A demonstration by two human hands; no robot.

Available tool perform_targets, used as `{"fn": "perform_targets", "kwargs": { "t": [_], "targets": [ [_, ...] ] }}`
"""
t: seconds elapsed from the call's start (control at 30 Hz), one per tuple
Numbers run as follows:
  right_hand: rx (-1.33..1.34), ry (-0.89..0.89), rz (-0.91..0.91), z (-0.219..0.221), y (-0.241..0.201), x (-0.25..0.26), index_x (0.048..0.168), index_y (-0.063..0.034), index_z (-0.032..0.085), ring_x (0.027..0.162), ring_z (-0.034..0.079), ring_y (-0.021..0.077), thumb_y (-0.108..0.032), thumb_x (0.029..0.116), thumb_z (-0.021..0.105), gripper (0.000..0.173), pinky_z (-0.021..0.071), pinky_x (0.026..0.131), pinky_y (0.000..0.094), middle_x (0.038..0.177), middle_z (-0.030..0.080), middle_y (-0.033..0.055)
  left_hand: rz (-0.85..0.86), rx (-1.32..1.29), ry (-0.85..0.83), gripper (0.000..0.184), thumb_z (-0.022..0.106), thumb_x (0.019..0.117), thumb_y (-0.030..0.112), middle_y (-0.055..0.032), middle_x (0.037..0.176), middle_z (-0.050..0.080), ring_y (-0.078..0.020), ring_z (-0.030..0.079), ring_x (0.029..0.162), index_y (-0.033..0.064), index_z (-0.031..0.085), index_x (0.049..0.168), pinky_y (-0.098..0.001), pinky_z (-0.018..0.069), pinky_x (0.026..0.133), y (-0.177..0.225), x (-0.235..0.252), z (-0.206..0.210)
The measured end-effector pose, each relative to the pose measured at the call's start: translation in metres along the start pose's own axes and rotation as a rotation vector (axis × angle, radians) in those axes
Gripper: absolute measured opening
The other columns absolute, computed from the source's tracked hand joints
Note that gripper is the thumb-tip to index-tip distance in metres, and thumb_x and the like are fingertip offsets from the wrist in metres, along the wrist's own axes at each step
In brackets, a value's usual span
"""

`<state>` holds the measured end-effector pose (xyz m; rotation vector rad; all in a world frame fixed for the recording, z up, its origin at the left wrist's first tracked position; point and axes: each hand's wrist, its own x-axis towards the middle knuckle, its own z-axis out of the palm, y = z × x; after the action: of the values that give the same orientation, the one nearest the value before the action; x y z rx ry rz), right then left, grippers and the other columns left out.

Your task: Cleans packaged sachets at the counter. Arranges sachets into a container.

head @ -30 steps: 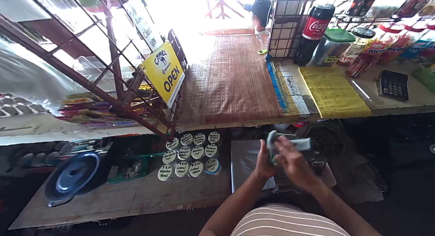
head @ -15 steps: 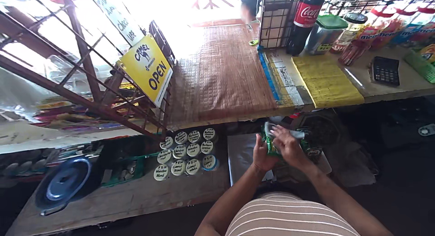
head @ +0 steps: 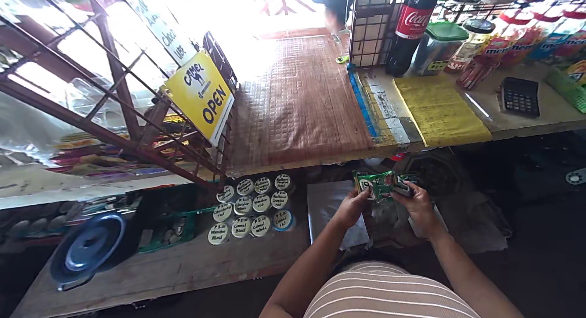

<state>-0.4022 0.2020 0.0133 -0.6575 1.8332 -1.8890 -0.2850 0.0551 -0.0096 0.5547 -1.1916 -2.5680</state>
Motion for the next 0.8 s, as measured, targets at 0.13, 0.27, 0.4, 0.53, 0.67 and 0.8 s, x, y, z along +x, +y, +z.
{"fn": "perform_targets", "kwargs": {
  "t": [0.13,0.27,0.4,0.53,0.67,0.8],
  "targets": [
    [0.013,0.177,0.049,-0.002,0.017,0.008,0.096,0.0037,0.067,0.079,0.066,-0.0013,0.009,0.0777,0.076,0.021,0.0567,0.078,0.0184,0.084,0.071,-0.0015,0.015,-0.174,0.052,0.022,0.035,0.1096,0.007,-0.0075,0.105,0.070,-0.0169,0.070,0.098,0.0005,0.049,0.126,-0.0365,0.0582,0.091,-0.006,-0.001,0.015],
    [-0.182,0.371,-0.135,-0.016,0.004,0.006,0.122,0.0129,0.059,0.092,0.066,0.0033,-0.014,0.0958,0.065,0.038,0.0547,0.088,0.0209,0.104,0.069,0.0136,-0.036,-0.180,0.148,0.031,0.033,0.1117,0.011,-0.0123,0.116,0.065,-0.0190,0.068,0.103,0.0001,0.036,0.141,-0.0369,0.0579,0.092,-0.005,-0.006,0.027],
    [-0.649,0.009,-0.503,0.005,0.000,-0.020,0.125,0.0110,0.065,0.128,0.060,0.0371,-0.020,0.0974,0.059,0.042,0.0463,0.110,0.0507,0.132,0.064,0.0265,-0.041,-0.143,0.102,0.029,0.029,0.1113,0.010,-0.0077,0.111,0.065,-0.0139,0.068,0.099,0.0024,0.038,0.138,-0.0337,0.0572,0.091,-0.016,-0.006,0.033],
    [-0.752,-0.064,-0.547,0.017,0.036,-0.016,0.128,-0.0013,0.070,0.138,0.050,0.0455,-0.026,0.1011,0.054,0.040,0.0324,0.115,0.0655,0.141,0.062,0.0167,-0.083,-0.062,0.079,0.025,0.029,0.1089,0.006,-0.0016,0.096,0.068,-0.0092,0.068,0.087,0.0049,0.044,0.128,-0.0303,0.0579,0.082,-0.027,-0.007,0.042],
    [-0.402,-0.007,-0.122,-0.025,0.040,-0.009,0.132,0.0087,0.062,0.134,0.056,0.0295,-0.014,0.1026,0.054,0.038,0.0414,0.115,0.0390,0.139,0.060,0.0243,-0.253,0.110,-0.059,0.034,0.033,0.1109,0.010,-0.0107,0.116,0.063,-0.0155,0.066,0.102,-0.0013,0.037,0.143,-0.0361,0.0571,0.092,-0.044,-0.009,0.041],
    [-0.046,0.176,0.122,-0.089,0.042,-0.020,0.125,0.0099,0.062,0.099,0.067,0.0053,-0.001,0.0917,0.068,0.035,0.0559,0.090,0.0217,0.114,0.069,0.0137,-0.267,0.425,-0.283,0.033,0.034,0.1101,0.010,-0.0079,0.114,0.065,-0.0093,0.066,0.101,-0.0049,0.044,0.138,-0.0314,0.0566,0.092,-0.049,0.008,0.047]
  ]
}}
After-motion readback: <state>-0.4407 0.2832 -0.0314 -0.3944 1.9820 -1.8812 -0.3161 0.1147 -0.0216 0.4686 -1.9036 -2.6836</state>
